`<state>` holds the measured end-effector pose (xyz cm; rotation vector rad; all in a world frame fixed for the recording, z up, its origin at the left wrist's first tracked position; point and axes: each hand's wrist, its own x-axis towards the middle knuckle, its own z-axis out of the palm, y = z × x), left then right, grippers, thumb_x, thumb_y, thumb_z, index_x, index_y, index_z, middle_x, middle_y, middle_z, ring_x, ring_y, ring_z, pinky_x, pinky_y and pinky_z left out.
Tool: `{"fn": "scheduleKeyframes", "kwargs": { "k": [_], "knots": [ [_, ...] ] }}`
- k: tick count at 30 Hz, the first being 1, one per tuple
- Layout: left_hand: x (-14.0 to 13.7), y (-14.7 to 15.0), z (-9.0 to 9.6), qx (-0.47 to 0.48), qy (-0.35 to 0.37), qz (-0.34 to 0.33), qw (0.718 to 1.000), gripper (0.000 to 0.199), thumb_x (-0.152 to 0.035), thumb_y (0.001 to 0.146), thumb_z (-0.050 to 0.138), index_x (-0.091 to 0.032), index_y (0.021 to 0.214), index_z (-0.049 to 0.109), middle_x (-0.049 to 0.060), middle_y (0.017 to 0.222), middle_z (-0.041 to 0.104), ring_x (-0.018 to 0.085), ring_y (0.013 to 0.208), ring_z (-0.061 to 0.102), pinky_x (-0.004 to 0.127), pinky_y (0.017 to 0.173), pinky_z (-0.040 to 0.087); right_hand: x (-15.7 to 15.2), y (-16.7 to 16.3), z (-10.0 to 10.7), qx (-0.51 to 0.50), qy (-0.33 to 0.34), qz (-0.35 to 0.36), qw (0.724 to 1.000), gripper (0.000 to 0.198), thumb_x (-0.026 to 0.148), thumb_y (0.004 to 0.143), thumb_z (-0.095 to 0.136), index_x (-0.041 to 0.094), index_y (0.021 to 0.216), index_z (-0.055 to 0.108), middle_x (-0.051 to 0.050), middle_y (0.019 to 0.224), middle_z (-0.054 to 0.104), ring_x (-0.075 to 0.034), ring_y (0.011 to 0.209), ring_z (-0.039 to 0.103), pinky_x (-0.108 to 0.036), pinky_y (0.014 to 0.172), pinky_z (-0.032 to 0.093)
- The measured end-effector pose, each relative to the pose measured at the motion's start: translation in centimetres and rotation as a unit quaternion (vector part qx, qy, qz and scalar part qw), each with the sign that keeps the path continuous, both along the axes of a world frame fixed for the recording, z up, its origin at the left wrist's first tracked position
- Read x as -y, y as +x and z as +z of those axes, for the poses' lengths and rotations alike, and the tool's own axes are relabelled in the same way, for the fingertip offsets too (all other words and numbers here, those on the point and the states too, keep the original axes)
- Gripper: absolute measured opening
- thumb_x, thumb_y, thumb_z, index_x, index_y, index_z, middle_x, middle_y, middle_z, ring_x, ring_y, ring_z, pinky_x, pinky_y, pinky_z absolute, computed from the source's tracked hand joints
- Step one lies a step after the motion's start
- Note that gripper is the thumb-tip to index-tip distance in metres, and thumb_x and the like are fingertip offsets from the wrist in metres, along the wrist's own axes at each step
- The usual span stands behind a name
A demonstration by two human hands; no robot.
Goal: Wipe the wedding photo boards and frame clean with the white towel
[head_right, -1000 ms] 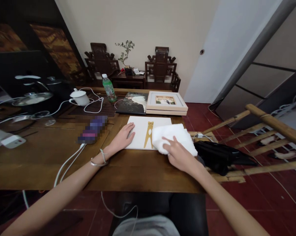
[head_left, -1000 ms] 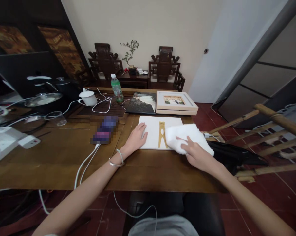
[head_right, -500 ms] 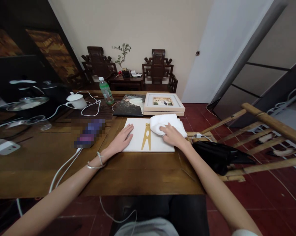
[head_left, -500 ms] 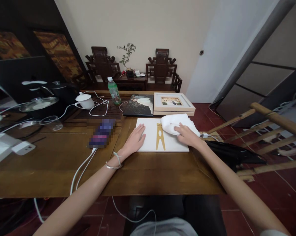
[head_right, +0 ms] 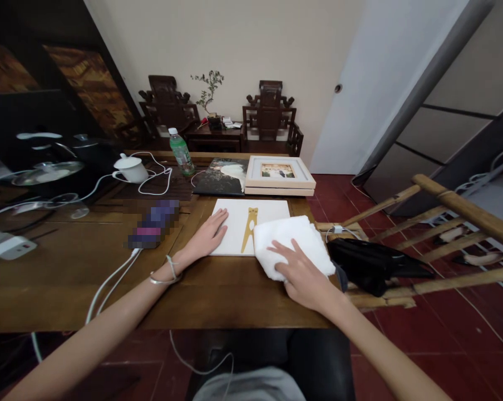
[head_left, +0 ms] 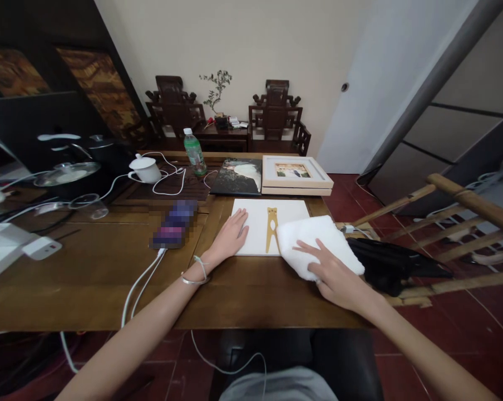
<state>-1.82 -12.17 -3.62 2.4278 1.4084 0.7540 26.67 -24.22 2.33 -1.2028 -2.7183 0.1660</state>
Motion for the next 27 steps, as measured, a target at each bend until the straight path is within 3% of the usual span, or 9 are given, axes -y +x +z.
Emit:
{"fn": "scheduleKeyframes", "kwargs": {
  "k": [4, 12, 15, 19, 27],
  "knots": [
    [0.0, 0.0, 0.0, -0.005, 0.002, -0.003, 1.000, 0.050, -0.027, 0.093, 0.033, -0.004, 0.136, 0.043, 0.019, 0.146, 0.039, 0.025, 0.140, 0.028, 0.046, 0.115, 0.026, -1.2, 0.3, 0.0, -0.020, -0.005, 0.002, 1.000, 0.030, -0.002, 0.059, 0.042, 0.020, 0.074, 0.054, -0.014, 0.140, 0.047, -0.024, 0.139, 0.027, -0.053, 0.115, 0.016],
    [0.0, -0.1, 0.0, -0.002, 0.003, -0.008, 1.000, 0.049, -0.027, 0.093, 0.034, -0.007, 0.136, 0.042, 0.018, 0.147, 0.038, 0.025, 0.140, 0.029, 0.047, 0.114, 0.026, -10.2, -0.8, 0.2, -0.004, 0.020, -0.048, 0.999, 0.024, 0.006, 0.073, 0.045, 0.017, 0.090, 0.058, -0.018, 0.134, 0.053, -0.032, 0.133, 0.038, -0.057, 0.108, 0.025],
    [-0.1, -0.2, 0.0, 0.004, 0.004, -0.010, 1.000, 0.048, -0.027, 0.092, 0.034, -0.009, 0.136, 0.042, 0.017, 0.147, 0.038, 0.025, 0.140, 0.029, 0.048, 0.114, 0.027, -11.7, -0.9, 0.0, 0.010, 0.032, -0.051, 0.998, 0.024, 0.009, 0.077, 0.044, 0.015, 0.095, 0.059, -0.019, 0.134, 0.053, -0.032, 0.134, 0.036, -0.059, 0.108, 0.025],
    [-0.1, -0.2, 0.0, 0.004, 0.001, -0.009, 1.000, 0.048, -0.027, 0.092, 0.035, -0.009, 0.137, 0.042, 0.017, 0.148, 0.037, 0.026, 0.140, 0.028, 0.049, 0.113, 0.027, -9.6, -0.8, -0.4, 0.024, 0.038, -0.028, 0.999, 0.027, 0.004, 0.072, 0.044, 0.015, 0.092, 0.059, -0.020, 0.143, 0.042, -0.030, 0.140, 0.025, -0.063, 0.109, 0.019],
    [-0.1, 0.0, -0.2, 0.002, 0.010, -0.006, 1.000, 0.048, -0.027, 0.093, 0.034, -0.008, 0.136, 0.043, 0.018, 0.147, 0.038, 0.026, 0.140, 0.028, 0.049, 0.113, 0.027, -0.4, -0.2, -0.4, 0.025, 0.007, 0.011, 1.000, 0.027, 0.002, 0.066, 0.048, 0.018, 0.081, 0.063, -0.015, 0.150, 0.033, -0.030, 0.141, 0.018, -0.064, 0.111, 0.012]
  ]
}}
